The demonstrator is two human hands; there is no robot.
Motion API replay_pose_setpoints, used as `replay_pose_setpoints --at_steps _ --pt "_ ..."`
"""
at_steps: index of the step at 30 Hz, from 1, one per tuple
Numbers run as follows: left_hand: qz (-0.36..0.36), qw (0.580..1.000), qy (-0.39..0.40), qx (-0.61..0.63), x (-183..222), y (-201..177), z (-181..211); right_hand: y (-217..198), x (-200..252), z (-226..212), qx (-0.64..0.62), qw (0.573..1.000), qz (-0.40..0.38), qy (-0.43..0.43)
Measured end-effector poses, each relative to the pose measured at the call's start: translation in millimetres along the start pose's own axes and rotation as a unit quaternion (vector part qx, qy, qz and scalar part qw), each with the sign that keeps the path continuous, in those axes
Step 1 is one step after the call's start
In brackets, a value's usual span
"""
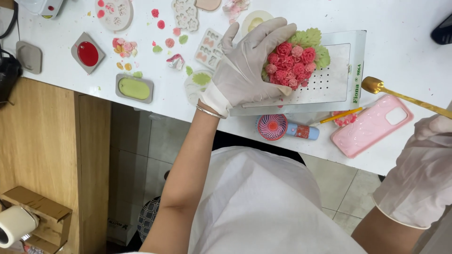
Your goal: Assembling and decorating a wax floral arrangement by attaching molded flowers and leaves.
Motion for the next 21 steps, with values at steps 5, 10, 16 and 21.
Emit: replay_pose_setpoints --at_steps 5,10,16,21 --pt "-0.008 0.998 0.057 0.035 -2.3 5.5 -6.0 5.3 -0.6 -3.6 0.089 0.986 0.017 0.140" --pt "0.006 0.998 0.029 0.063 -5.8 10.1 -6.1 -21.2 5.8 32.0 -0.029 0.997 0.019 -0.072" --pt "0.014 0.994 0.053 0.093 -3.9 11.3 -12.3 -21.1 13.3 30.9 -0.078 0.995 0.029 -0.051" --pt "0.031 0.996 0.039 0.073 -5.3 12.3 -10.7 10.7 13.9 3.1 -0.066 0.996 0.017 -0.062"
Point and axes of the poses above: each hand's wrist, its own x-axis away from the middle knuckle, its own y-axis out of the palm, z = x × y, the point moved 2 cm from there along -x, towards the middle knuckle, and after that the axes turned 4 degrees about -x, right-handed, at the moved point
